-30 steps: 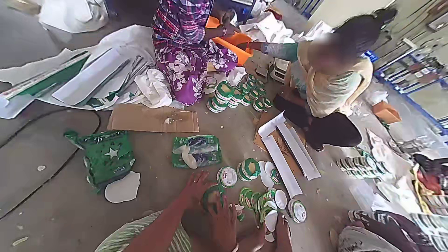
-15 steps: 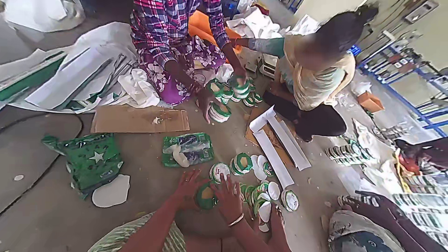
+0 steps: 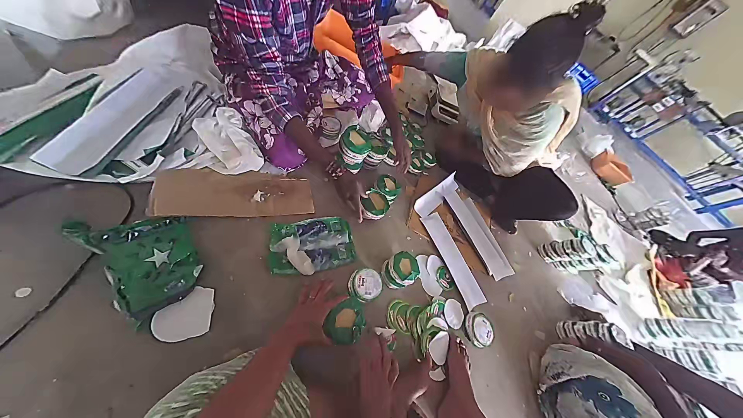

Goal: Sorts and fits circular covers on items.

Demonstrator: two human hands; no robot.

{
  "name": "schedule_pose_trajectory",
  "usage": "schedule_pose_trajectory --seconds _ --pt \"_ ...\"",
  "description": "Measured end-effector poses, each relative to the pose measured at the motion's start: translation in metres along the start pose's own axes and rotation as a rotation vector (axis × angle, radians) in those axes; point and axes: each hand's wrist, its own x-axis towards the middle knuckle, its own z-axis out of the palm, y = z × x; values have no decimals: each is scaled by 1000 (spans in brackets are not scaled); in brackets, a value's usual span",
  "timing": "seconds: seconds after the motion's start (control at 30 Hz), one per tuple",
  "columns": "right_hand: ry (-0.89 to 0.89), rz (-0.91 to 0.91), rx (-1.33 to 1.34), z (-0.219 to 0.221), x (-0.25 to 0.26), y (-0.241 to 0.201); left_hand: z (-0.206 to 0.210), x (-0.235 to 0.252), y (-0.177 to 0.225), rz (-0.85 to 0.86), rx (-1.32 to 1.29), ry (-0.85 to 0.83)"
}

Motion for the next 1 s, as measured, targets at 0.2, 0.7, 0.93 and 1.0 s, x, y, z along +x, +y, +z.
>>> schedule_pose_trajectory --seconds 0.2,0.7,0.93,1.0 --pt "-64 139 41 10 18 8 -3 1 0 8 -13 -4" --pt "49 -14 -30 46 61 -36 -3 3 -1 -27 -91 -2" --pt "110 -160 -98 42 54 -14 10 6 -13 3 -142 64" --pt "123 -96 -177 33 65 0 14 10 -19 0 -128 51"
